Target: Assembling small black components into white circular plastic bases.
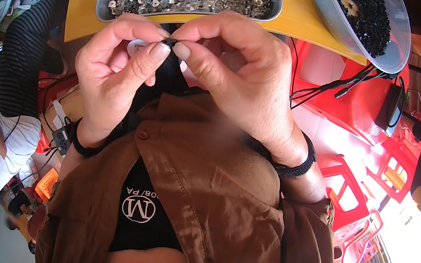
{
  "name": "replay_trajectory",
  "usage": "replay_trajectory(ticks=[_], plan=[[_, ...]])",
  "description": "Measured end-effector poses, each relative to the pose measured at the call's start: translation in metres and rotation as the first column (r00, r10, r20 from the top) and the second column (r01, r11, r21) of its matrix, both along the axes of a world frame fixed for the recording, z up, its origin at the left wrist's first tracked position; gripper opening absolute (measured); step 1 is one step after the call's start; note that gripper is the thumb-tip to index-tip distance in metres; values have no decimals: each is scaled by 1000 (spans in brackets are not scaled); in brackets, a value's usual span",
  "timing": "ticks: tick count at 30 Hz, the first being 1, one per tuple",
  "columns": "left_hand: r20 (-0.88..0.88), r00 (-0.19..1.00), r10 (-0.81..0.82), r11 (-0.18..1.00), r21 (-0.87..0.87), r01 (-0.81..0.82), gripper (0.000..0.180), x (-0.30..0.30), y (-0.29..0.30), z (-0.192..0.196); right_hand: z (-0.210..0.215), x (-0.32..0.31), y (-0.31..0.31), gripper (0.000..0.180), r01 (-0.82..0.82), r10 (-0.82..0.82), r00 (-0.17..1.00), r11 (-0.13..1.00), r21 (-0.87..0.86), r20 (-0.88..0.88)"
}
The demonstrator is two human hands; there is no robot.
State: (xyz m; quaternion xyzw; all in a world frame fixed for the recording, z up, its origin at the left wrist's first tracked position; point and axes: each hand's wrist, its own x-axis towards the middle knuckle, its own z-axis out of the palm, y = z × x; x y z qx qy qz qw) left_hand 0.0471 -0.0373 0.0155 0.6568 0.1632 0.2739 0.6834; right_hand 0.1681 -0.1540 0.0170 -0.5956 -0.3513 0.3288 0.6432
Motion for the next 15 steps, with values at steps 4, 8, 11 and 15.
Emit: replay_trajectory(ticks=[4, 8, 11, 15], plan=[[-18, 1000, -6, 999, -52, 5, 9, 0, 0, 0, 0, -1, 1, 10, 17, -17, 997, 1000, 4, -80], [-40, 998, -48, 989, -139, 42, 9, -3, 0, 2, -2, 1, -1, 11, -22, 29, 969, 999, 31, -247], [-66, 992, -109, 975, -203, 94, 12, -4, 3, 3, -8, 6, -2, 11, -88, 88, 958, 996, 15, -274], [-73, 990, -118, 955, -281, 93, 28, -4, 3, -1, -11, 8, -1, 10, -27, 9, 954, 998, -55, -301]])
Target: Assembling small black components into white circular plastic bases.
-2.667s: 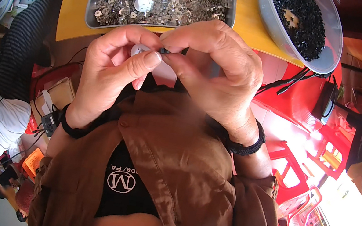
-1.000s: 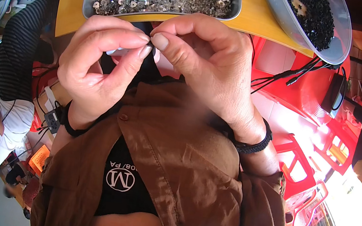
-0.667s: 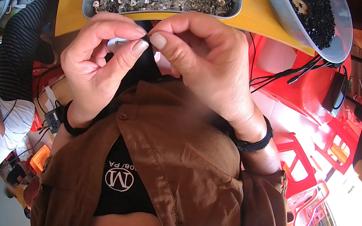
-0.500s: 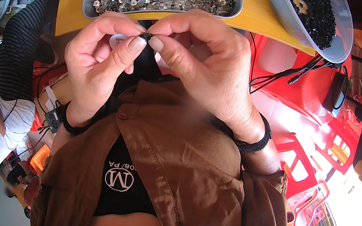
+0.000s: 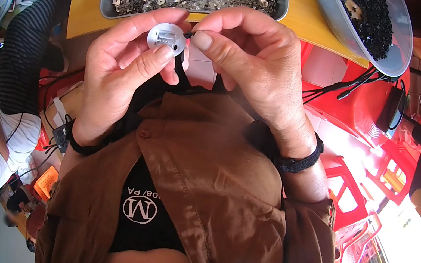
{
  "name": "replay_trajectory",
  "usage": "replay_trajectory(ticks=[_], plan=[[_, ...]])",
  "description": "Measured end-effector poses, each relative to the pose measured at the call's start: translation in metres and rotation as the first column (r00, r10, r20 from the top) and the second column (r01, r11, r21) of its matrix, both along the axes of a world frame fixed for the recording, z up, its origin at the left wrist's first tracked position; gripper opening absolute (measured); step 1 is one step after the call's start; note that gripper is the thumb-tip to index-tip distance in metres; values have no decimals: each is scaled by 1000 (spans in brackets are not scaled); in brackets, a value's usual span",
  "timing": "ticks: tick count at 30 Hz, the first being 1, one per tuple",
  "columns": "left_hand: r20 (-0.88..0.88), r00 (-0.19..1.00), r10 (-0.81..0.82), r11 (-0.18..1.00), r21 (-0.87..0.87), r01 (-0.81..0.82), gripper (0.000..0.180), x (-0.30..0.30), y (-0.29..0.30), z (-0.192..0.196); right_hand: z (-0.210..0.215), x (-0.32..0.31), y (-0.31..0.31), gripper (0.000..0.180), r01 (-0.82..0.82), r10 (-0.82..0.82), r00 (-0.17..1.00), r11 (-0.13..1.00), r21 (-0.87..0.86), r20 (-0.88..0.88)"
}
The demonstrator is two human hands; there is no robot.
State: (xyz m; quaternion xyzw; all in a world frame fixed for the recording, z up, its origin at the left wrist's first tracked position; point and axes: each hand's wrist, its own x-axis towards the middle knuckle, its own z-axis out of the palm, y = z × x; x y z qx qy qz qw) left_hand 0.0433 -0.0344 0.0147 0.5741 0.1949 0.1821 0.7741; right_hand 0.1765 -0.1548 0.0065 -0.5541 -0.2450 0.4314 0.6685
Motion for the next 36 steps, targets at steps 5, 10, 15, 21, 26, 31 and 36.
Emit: replay_trajectory(ticks=[5, 10, 15, 21, 26, 31, 36], plan=[[-34, 999, -43, 999, 7, 43, 45, -4, 2, 0, 2, 1, -2, 8, 10, -10, 1000, 1000, -22, 7], [-47, 997, -56, 998, -24, 55, 44, -5, 3, 3, 6, -1, -1, 7, 27, -23, 998, 998, -59, 63], [15, 1000, 12, 1000, 10, -12, 40, -6, 0, -2, 12, -5, 0, 7, 62, -52, 945, 998, -22, 322], [-9, 1000, 7, 998, 70, -6, 33, -7, -2, -3, 13, -4, 1, 10, 23, -30, 771, 1000, 19, 636], [-3, 1000, -1, 995, 101, 2, 33, -7, -3, -2, 20, -8, 1, 9, 74, -17, 714, 996, -51, 700], [-30, 999, -22, 988, 152, 27, 36, -8, -3, -2, 23, -9, 1, 10, 90, -14, 644, 994, -57, 765], [-60, 998, -25, 978, 206, 37, 36, -7, -3, -2, 22, -11, 2, 11, 109, -34, 556, 993, -33, 831]])
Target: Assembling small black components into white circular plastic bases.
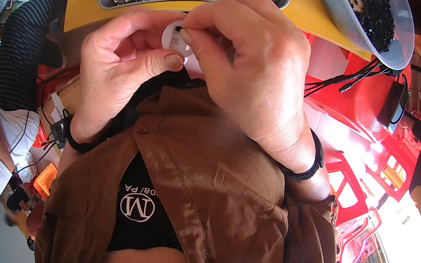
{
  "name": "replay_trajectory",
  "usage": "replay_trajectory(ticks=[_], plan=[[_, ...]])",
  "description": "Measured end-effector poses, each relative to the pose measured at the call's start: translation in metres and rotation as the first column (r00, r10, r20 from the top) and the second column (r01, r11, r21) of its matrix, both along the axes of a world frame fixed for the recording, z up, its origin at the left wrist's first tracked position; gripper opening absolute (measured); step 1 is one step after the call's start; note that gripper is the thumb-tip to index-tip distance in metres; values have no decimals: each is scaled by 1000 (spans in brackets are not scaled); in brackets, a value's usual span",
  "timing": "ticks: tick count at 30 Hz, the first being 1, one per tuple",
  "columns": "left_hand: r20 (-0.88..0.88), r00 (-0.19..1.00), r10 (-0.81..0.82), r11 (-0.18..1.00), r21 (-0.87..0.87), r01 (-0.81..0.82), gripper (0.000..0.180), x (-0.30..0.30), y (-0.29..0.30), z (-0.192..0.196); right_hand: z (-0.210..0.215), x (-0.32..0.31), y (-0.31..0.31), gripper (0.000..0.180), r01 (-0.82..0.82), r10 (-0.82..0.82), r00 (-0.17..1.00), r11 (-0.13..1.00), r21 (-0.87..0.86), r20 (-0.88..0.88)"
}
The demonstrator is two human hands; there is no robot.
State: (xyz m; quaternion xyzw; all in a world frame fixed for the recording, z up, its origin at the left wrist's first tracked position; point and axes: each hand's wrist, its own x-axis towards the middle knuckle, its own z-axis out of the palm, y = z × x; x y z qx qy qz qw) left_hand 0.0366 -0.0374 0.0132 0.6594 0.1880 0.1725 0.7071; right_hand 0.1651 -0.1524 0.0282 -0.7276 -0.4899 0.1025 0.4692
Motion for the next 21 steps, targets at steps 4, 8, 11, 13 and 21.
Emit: replay_trajectory(ticks=[4, 8, 11, 13, 21], plan=[[-45, 999, -6, 999, -38, 4, 35, 1, -2, 4, -1, 0, 1, 12, -10, 10, 997, 1000, 1, 74], [-60, 998, -1, 996, -89, -4, 34, 1, -1, 3, 2, -2, 2, 12, -12, 9, 985, 1000, 16, 174], [-52, 998, -17, 986, -168, 8, 31, 1, -1, 1, 3, -2, 3, 13, -7, 3, 966, 1000, 14, 258], [-47, 999, -24, 976, -217, 13, 30, 2, -1, 2, 1, -1, 3, 14, -16, 4, 957, 999, 40, 289], [-37, 999, 18, 990, -140, -23, 22, 5, -1, 5, -9, 2, 0, 17, -23, -20, 970, 985, 171, 242]])
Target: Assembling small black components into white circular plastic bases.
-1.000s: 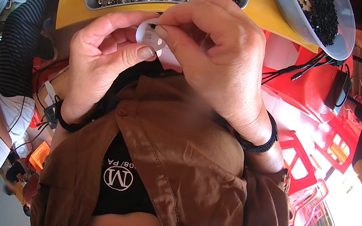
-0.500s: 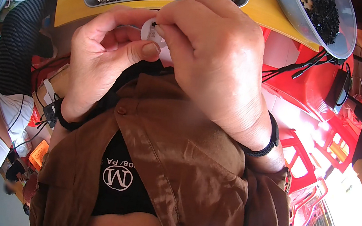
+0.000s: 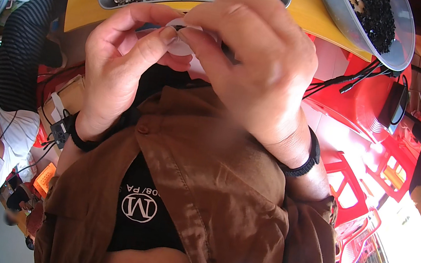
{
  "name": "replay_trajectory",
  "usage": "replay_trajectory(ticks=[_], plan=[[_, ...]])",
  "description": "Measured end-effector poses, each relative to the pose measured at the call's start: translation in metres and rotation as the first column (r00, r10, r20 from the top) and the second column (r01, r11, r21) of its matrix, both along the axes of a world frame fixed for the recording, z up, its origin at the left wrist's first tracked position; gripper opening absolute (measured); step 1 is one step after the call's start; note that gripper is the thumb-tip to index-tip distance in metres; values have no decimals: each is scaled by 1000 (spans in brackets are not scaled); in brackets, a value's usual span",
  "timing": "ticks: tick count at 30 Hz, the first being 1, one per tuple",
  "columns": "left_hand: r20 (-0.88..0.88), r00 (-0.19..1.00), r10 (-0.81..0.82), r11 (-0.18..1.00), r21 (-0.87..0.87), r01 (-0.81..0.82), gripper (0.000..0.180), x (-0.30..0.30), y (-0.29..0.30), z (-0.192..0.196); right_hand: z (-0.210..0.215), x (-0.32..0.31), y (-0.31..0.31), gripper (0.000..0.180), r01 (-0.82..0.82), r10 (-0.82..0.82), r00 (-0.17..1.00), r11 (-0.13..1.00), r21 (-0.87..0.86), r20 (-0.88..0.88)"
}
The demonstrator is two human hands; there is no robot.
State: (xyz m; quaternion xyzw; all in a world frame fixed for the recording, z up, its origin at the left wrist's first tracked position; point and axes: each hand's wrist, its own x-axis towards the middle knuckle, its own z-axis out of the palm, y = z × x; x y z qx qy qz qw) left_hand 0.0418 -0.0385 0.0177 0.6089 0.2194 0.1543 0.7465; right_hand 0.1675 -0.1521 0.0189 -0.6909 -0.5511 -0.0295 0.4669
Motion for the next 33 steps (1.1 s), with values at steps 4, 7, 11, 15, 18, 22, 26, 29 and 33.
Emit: replay_trajectory(ticks=[4, 7, 11, 15, 18, 22, 26, 29, 33], plan=[[96, 994, 46, 998, 28, -49, 18, -1, -3, -6, -1, -1, -4, 24, -56, -19, 860, 990, -132, -510], [112, 991, 79, 992, 86, -89, 15, 0, -5, -7, 4, -5, -5, 24, -137, -12, 666, 981, -138, -746], [176, 982, 71, 979, 178, -103, 13, 0, -7, -7, 6, -7, -2, 19, -161, 14, 581, 982, -98, -814], [175, 983, 57, 965, 241, -99, 13, 0, -8, -6, 6, -7, -3, 19, -161, 26, 560, 984, -78, -828], [178, 982, 60, 969, 225, -100, 12, 1, -9, -5, 6, -8, -2, 19, -152, 22, 523, 986, -68, -852], [210, 976, 53, 970, 220, -101, 12, 2, -9, -5, 7, -8, -2, 17, -144, 18, 476, 988, -57, -879], [208, 978, 33, 953, 289, -94, 13, 3, -9, -6, 3, -6, -3, 15, -181, 41, 496, 982, -56, -867], [168, 983, 73, 953, 277, -118, 13, 8, -12, -14, -4, 1, 1, 12, -146, -21, 394, 986, -85, -919], [169, 976, 138, 987, 55, -149, 14, 10, -11, -9, -11, -1, 4, 14, -80, 45, 450, 997, 10, -892]])
